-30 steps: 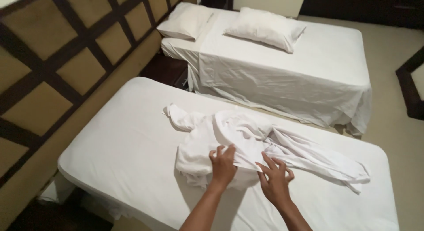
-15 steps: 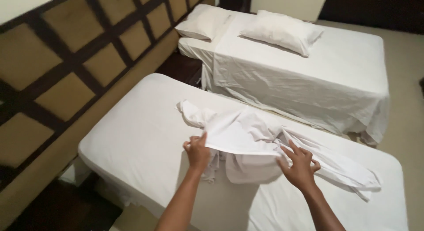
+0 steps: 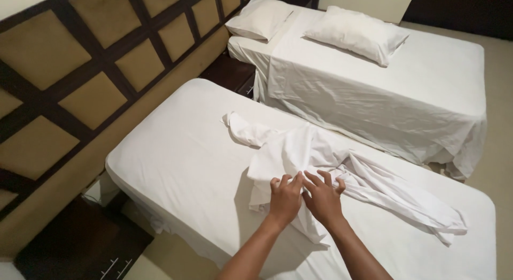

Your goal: The person spreads a white sheet over a mattress, smoothing it out and tucking the edges under. They adjust the sheet to ensure it is flat and properly aligned on the bed frame.

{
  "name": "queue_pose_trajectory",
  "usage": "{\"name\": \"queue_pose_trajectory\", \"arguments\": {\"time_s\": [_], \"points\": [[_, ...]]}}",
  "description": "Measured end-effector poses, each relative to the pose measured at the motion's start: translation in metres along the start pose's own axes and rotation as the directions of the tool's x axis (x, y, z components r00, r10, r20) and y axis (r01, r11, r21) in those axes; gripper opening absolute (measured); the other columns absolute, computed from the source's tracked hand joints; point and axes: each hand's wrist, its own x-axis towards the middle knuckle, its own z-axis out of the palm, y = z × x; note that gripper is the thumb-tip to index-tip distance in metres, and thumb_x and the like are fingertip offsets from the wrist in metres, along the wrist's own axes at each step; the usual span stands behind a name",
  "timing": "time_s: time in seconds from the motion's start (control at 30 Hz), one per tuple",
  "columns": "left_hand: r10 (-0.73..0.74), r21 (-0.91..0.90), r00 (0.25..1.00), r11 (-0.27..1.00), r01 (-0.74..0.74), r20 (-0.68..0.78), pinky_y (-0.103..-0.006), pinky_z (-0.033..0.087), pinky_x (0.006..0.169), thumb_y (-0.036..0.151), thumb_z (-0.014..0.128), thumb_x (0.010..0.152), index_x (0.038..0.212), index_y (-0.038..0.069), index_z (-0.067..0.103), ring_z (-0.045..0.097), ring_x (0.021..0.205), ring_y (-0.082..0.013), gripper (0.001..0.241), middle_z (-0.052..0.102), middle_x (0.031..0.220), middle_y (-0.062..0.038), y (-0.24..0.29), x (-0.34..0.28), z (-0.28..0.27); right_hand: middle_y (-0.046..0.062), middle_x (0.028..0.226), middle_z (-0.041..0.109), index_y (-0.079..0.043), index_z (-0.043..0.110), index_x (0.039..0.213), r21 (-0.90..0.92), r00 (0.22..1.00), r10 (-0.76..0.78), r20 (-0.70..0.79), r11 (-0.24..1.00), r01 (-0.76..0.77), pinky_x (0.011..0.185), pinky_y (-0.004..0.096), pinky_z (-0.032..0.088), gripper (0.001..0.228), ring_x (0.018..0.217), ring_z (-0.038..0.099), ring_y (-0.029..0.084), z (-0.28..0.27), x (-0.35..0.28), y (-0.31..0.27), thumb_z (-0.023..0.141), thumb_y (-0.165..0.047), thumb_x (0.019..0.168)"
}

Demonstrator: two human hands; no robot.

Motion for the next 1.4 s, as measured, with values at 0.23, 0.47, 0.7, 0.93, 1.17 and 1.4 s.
{"name": "queue_pose_trajectory", "arguments": {"time_s": [0.23, 0.47, 0.7, 0.93, 1.17, 1.4], "points": [[-0.116, 0.198, 0.990, 0.975, 0.099, 0.077, -0.0528, 0.038, 0.103, -0.004, 0.065, 0.087, 0.139, -0.001, 0.060, 0.059, 0.120, -0.0301, 0.053, 0.074, 0.115, -0.015, -0.045, -0.004, 0.022, -0.010, 0.120, 0.075, -0.021, 0.079, 0.105, 0.082, 0.985, -0.013, -0.171, 0.996, 0.028, 0.106, 0.058, 0.018, 0.022, 0.128, 0.054, 0.022, 0.013, -0.016, 0.015, 0.072, -0.017, 0.085], [-0.311, 0.296, 0.947, 0.899, 0.321, -0.083, -0.0495, 0.037, 0.101, -0.010, 0.065, 0.079, 0.131, 0.014, 0.069, 0.055, 0.122, -0.0272, 0.058, 0.061, 0.147, -0.005, -0.143, -0.008, 0.009, -0.010, 0.122, 0.075, -0.026, 0.079, 0.112, 0.046, 0.968, 0.078, -0.239, 0.997, -0.069, 0.112, 0.058, 0.017, 0.027, 0.128, 0.055, 0.022, 0.003, -0.022, 0.063, 0.074, -0.019, 0.086], [-0.413, 0.302, 0.904, 0.853, 0.426, -0.107, -0.0497, 0.034, 0.105, -0.009, 0.061, 0.078, 0.140, 0.011, 0.063, 0.054, 0.118, -0.0261, 0.065, 0.064, 0.144, -0.002, -0.176, -0.017, -0.050, -0.009, 0.125, 0.075, -0.024, 0.080, 0.110, 0.017, 0.944, 0.260, -0.205, 0.965, -0.262, 0.110, 0.057, 0.021, 0.022, 0.123, 0.055, 0.023, -0.005, -0.024, 0.119, 0.072, -0.022, 0.090], [-0.366, 0.223, 0.925, 0.897, 0.381, -0.106, -0.0505, 0.035, 0.103, -0.007, 0.061, 0.080, 0.141, 0.004, 0.061, 0.055, 0.116, -0.0282, 0.062, 0.070, 0.130, -0.007, -0.136, -0.009, -0.059, -0.010, 0.132, 0.072, -0.024, 0.081, 0.110, 0.014, 0.949, 0.314, -0.033, 0.950, -0.313, 0.108, 0.061, 0.021, 0.024, 0.125, 0.053, 0.022, 0.011, -0.006, 0.089, 0.072, -0.024, 0.088], [-0.255, 0.219, 0.965, 0.940, 0.261, -0.058, -0.0508, 0.038, 0.102, -0.004, 0.062, 0.079, 0.134, 0.001, 0.065, 0.057, 0.117, -0.0294, 0.056, 0.072, 0.120, -0.013, -0.089, -0.003, -0.053, -0.005, 0.147, 0.058, -0.024, 0.074, 0.123, 0.069, 0.989, 0.110, 0.101, 0.991, -0.118, 0.107, 0.063, 0.020, 0.045, 0.133, 0.045, 0.025, 0.017, 0.004, 0.017, 0.075, -0.043, 0.082], [-0.095, 0.144, 0.995, 0.985, 0.090, 0.029, -0.0481, 0.041, 0.099, 0.001, 0.065, 0.082, 0.125, 0.002, 0.068, 0.061, 0.116, -0.0307, 0.044, 0.073, 0.124, -0.009, -0.040, -0.022, -0.048, 0.009, 0.153, 0.049, -0.009, 0.061, 0.136, 0.113, 0.973, -0.195, -0.122, 0.971, 0.209, 0.102, 0.060, 0.020, 0.078, 0.132, 0.041, 0.032, 0.039, 0.006, -0.046, 0.080, -0.033, 0.064]]}}
